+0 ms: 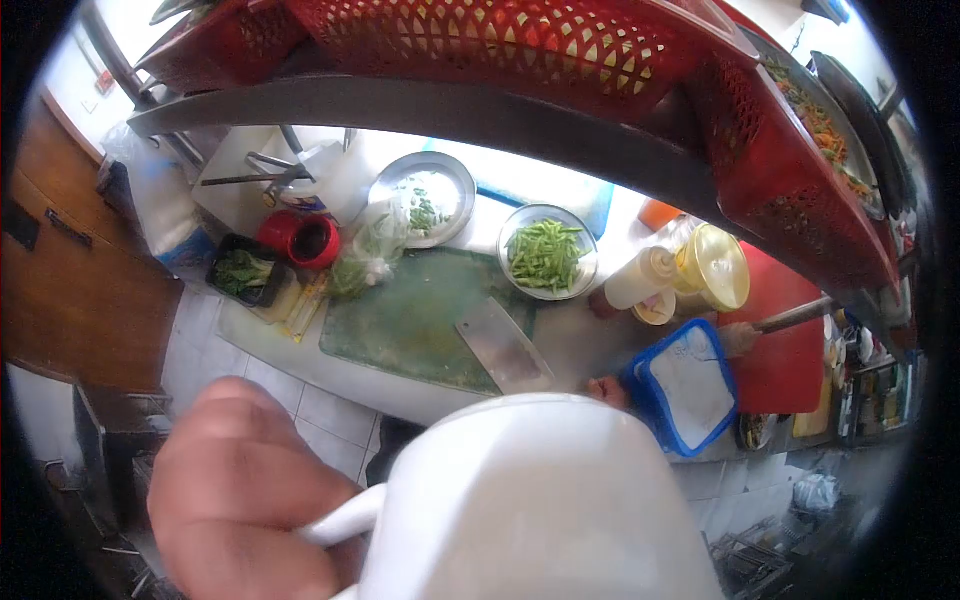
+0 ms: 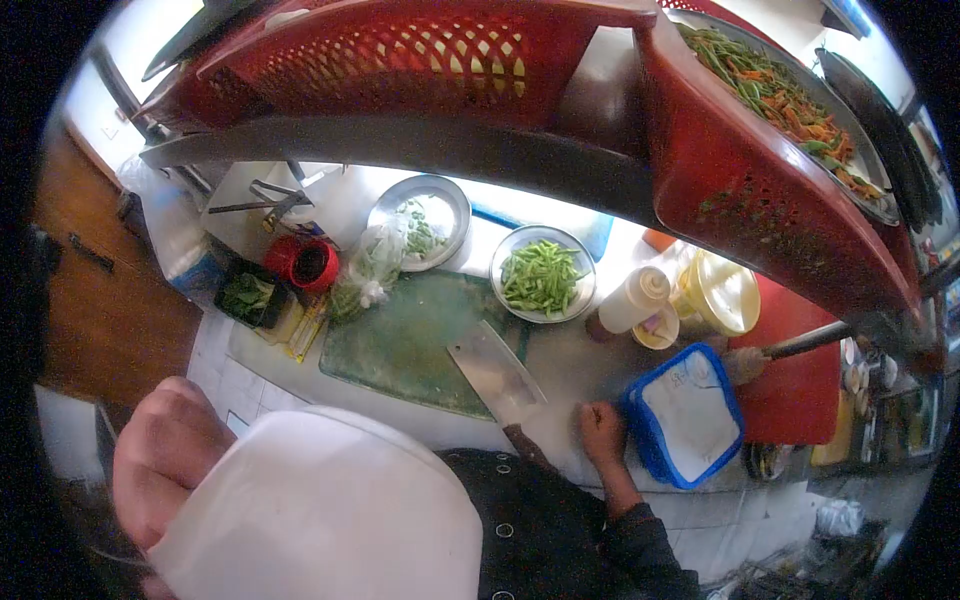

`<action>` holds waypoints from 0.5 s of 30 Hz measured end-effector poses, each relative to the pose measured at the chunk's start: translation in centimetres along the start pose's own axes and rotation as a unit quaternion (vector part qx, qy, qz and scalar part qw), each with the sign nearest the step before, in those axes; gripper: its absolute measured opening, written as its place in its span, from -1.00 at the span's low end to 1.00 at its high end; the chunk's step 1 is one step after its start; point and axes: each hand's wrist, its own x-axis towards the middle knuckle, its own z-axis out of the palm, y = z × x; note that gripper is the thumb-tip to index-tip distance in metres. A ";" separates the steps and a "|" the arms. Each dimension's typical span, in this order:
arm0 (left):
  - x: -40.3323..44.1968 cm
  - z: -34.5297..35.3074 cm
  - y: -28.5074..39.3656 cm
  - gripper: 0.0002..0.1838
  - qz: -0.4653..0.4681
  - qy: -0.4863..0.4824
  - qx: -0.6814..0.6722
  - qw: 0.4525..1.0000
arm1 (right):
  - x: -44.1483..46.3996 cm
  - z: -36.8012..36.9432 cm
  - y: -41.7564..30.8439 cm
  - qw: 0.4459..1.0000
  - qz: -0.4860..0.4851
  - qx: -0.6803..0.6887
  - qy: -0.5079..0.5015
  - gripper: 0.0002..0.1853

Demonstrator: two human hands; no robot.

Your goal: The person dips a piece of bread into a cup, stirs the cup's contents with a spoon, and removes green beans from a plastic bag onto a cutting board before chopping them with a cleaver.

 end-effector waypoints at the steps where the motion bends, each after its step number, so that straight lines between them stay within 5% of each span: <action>1: 0.1 0.0 0.2 -0.56 -0.015 0.001 0.019 1.000 | 0.1 -0.1 0.0 1.000 -0.012 -0.004 -0.003 -0.67; 8: 0.3 -0.4 -0.2 -0.54 0.045 -0.048 0.016 0.998 | 1.1 1.7 3.7 0.999 -0.034 0.031 0.010 -0.68; 14: -0.2 0.2 0.0 -0.47 0.004 -0.108 -0.107 0.988 | 0.5 1.3 2.0 0.999 -0.036 0.014 0.036 -0.66; 15: 0.1 0.1 -0.8 -0.44 0.085 -0.065 -0.051 0.993 | 0.5 1.5 2.1 0.999 -0.027 0.019 0.039 -0.67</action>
